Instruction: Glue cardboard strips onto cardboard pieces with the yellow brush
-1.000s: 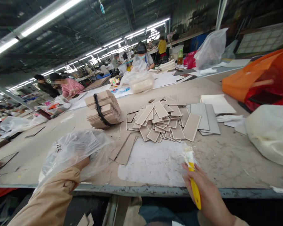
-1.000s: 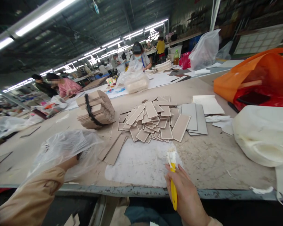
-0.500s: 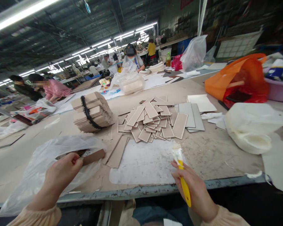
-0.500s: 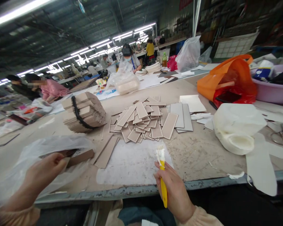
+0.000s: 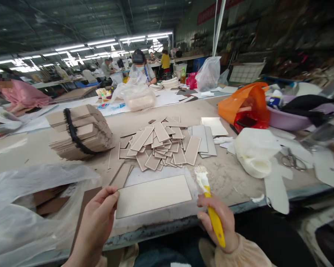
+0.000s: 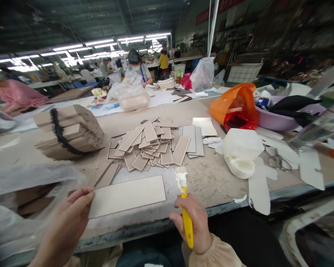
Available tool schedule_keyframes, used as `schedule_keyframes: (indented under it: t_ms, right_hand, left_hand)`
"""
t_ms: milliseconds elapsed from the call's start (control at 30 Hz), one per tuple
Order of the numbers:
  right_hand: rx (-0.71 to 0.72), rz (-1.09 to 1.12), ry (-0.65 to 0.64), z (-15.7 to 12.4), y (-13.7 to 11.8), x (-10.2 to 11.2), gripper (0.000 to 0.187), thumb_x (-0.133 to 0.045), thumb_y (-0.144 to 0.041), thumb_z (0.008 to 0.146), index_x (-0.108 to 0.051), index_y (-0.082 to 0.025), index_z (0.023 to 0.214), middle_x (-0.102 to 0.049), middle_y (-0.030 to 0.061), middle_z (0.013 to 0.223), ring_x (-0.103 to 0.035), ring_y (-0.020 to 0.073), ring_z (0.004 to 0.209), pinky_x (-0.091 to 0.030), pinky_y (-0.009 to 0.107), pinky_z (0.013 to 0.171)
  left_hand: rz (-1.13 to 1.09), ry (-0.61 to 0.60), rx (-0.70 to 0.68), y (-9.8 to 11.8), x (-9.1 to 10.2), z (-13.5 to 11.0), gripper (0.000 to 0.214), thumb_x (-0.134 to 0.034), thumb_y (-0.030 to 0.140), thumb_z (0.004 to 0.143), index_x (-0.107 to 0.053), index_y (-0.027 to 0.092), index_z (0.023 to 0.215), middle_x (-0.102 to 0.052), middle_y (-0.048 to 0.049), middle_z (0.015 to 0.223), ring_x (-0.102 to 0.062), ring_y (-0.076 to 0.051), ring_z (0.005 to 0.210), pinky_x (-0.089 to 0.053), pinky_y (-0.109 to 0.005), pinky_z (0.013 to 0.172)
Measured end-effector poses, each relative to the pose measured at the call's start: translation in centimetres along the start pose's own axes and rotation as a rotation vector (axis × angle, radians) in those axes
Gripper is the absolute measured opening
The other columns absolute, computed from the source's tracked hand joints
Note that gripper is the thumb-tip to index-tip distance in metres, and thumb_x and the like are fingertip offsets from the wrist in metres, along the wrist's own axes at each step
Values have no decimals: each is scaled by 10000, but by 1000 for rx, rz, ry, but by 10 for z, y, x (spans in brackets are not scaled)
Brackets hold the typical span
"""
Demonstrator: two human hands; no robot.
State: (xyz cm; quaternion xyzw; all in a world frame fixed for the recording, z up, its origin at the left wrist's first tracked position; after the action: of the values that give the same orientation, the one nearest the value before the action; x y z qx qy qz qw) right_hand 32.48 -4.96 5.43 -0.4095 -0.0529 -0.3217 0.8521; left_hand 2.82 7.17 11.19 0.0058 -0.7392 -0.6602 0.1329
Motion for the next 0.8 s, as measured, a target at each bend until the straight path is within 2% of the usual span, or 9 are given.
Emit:
schedule_keyframes:
  t_ms: [167, 233, 300, 367, 433, 500, 567, 667, 800]
  right_hand:
    - [-109, 10, 199, -4, 10, 14, 152, -552, -246, 934, -575, -211, 1080, -610, 38, 818, -599, 191, 724, -498, 336, 702]
    - [-217, 64, 231, -11, 18, 14, 170, -553, -260, 936, -575, -205, 1095, -611, 42, 823, -594, 188, 710, -491, 318, 654]
    - [-334, 144, 229, -16, 24, 10, 181, -540, -316, 946, -583, -195, 1073, -588, 29, 757, -577, 184, 655, -470, 302, 589]
    - [-433, 233, 217, -19, 26, 4, 226, -507, -378, 962, -593, -185, 1043, -547, 8, 676, -543, 175, 592, -443, 294, 549]
    - [-514, 327, 186, -20, 26, -5, 250, -486, -402, 974, -595, -184, 1025, -510, -11, 620, -510, 163, 557, -421, 283, 538]
    - [-597, 424, 128, -20, 25, -17, 241, -487, -402, 982, -589, -188, 1026, -489, -24, 596, -482, 150, 549, -395, 265, 530]
    - [-672, 514, 58, -21, 25, -31, 245, -484, -411, 989, -580, -190, 1031, -466, -35, 583, -447, 134, 534, -361, 247, 510]
    - [-745, 581, -35, -20, 24, -53, 263, -486, -440, 989, -573, -192, 1004, -445, -47, 583, -410, 118, 521, -334, 232, 497]
    - [-765, 580, -182, -14, 18, -77, 298, -497, -476, 978, -572, -188, 956, -461, -45, 607, -402, 112, 526, -325, 227, 495]
  left_hand:
    - [183, -225, 50, -59, -56, 2, 298, -578, 472, 662, -558, 182, 727, -494, 56, 535, -451, -102, 481, -355, -204, 466]
    - [280, -246, 34, -76, -63, 4, 275, -566, 450, 673, -577, 178, 712, -543, 35, 545, -494, -122, 498, -376, -220, 480]
    - [355, -243, -4, -87, -61, 8, 259, -585, 425, 696, -620, 173, 742, -588, 13, 574, -535, -143, 526, -405, -240, 504]
    - [488, -233, -193, -88, -51, 9, 267, -582, 413, 758, -657, 169, 834, -645, -21, 682, -592, -168, 607, -466, -274, 572]
    - [625, -248, -506, -85, -42, 6, 263, -559, 378, 833, -671, 168, 945, -681, -66, 861, -643, -194, 761, -525, -315, 700]
    - [699, -334, -789, -84, -35, -2, 234, -544, 300, 884, -666, 183, 1046, -676, -89, 1021, -642, -202, 921, -538, -336, 827]
    - [727, -462, -959, -88, -32, -11, 238, -534, 215, 910, -650, 213, 1118, -666, -80, 1105, -613, -195, 1015, -527, -340, 903]
    - [702, -559, -1055, -92, -31, -17, 254, -517, 141, 923, -636, 211, 1135, -673, -72, 1092, -595, -179, 995, -528, -344, 910]
    - [637, -606, -1051, -94, -34, -17, 230, -506, 131, 931, -637, 189, 1111, -679, -73, 1009, -586, -166, 937, -545, -328, 856]
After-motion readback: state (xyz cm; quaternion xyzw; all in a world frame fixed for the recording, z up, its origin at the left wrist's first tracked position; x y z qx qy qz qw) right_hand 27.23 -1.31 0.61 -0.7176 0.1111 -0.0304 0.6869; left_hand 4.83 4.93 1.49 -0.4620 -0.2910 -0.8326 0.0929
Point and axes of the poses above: each hand's wrist, its own z-axis towards the middle knuckle, its own x-axis out of the back of the hand, y = z × x, the point moved 4 cm from there along z, towards the middle knuckle
